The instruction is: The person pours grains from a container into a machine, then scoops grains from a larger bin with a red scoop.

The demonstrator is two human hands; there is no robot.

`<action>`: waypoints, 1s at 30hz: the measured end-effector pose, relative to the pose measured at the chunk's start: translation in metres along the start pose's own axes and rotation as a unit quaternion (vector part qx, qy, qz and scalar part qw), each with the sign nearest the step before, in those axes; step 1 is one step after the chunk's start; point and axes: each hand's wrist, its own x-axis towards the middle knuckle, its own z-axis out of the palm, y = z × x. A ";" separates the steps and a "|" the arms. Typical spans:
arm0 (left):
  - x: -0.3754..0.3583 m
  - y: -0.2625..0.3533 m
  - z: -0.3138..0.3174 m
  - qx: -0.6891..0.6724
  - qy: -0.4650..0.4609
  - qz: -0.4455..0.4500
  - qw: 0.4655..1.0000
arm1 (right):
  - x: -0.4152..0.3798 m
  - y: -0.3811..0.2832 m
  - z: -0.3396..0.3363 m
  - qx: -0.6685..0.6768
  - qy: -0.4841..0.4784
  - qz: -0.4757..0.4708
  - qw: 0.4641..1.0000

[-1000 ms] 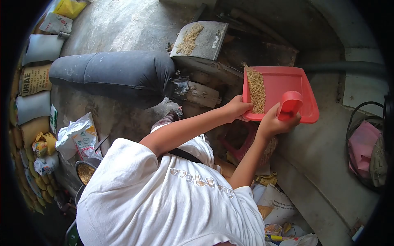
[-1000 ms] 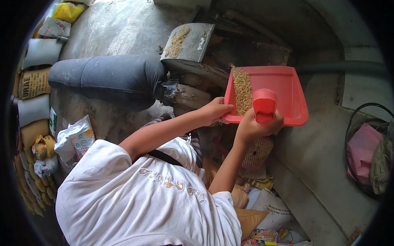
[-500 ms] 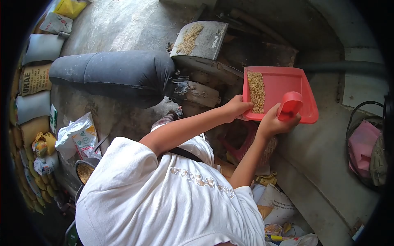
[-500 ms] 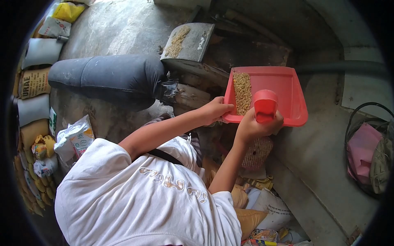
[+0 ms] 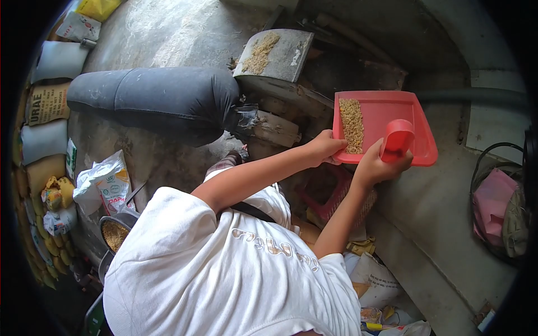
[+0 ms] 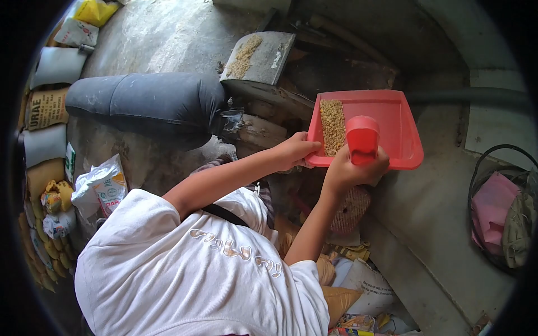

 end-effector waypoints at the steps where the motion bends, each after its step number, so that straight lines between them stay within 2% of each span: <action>1: -0.001 0.000 0.001 -0.001 0.000 0.000 1.000 | 0.001 0.000 0.000 0.000 -0.001 -0.001 1.000; 7: -0.005 0.001 0.002 -0.011 0.003 -0.003 1.000 | 0.003 0.001 -0.001 -0.008 -0.023 -0.015 1.000; 30: -0.003 -0.002 0.002 0.001 0.004 0.016 1.000 | 0.000 0.005 -0.003 0.016 -0.001 0.014 1.000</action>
